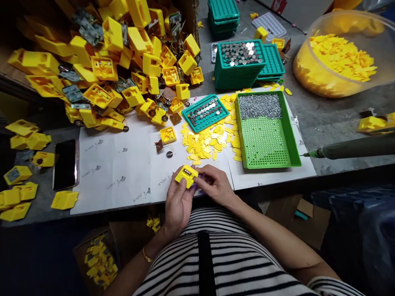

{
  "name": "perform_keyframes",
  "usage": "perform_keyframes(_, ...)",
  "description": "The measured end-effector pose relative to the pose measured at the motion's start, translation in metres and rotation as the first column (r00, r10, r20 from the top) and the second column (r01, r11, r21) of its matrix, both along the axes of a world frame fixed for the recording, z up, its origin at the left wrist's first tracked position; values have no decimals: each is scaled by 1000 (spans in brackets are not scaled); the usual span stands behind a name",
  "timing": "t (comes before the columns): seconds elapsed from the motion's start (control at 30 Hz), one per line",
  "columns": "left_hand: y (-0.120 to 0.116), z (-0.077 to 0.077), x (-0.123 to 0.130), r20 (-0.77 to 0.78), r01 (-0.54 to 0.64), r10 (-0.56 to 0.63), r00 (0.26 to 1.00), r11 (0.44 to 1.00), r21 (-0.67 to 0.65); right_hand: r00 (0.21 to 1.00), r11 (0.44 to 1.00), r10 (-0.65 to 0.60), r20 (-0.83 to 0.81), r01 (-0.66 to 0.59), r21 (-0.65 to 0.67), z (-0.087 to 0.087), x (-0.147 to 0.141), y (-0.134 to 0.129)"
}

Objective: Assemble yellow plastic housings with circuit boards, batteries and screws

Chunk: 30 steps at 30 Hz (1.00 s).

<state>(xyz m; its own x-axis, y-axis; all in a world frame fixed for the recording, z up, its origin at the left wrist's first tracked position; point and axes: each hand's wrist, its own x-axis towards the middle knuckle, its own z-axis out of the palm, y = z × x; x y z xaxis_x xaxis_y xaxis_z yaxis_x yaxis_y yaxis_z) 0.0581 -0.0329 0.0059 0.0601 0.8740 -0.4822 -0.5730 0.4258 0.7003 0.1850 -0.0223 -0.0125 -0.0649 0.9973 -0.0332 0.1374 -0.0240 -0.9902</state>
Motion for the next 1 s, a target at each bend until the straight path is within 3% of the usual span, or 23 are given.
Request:
perform_keyframes(0.13, -3, -2, -4, 38, 5, -4, 999, 1000, -27, 959, 989, -36, 282, -6, 148, -1, 4, -7)
perform_keyframes(0.23, -2, -1, -6, 37, -32, 33, 999, 999, -31, 876, 978, 25, 481, -122, 171, 5, 11, -3)
perform_keyframes(0.33, -1, 1, -8, 56, -11, 16, 998, 996, -92, 701, 978, 59, 711, -183, 99, 15, 27, 12)
perform_keyframes(0.47, 0, 1, -11, 55, 9, 1, 998, 982, -187, 362, 992, 46, 931, -123, -2, 26, 45, 23)
perform_keyframes(0.57, 1, 1, -10, 56, 17, -6, 998, 978, -207, 269, 978, 76, 960, -206, -19, 29, 49, 5)
perform_keyframes(0.7, 6, 2, -8, 82, 79, -63, 995, 974, -212, 313, 925, 32, 949, -368, 90, 21, 58, -39)
perform_keyframes(0.87, 9, 2, -2, 165, 159, -124, 979, 963, -216, 528, 872, -68, 847, -382, 308, 1, 80, -62)
perform_keyframes(0.93, 8, 2, 0, 179, 181, -145, 973, 961, -210, 618, 881, -9, 786, -368, 299, 1, 85, -58)
perform_keyframes(1.0, 6, 1, 1, 157, 198, -168, 973, 960, -196, 738, 929, 51, 672, -282, 239, 6, 86, -53)
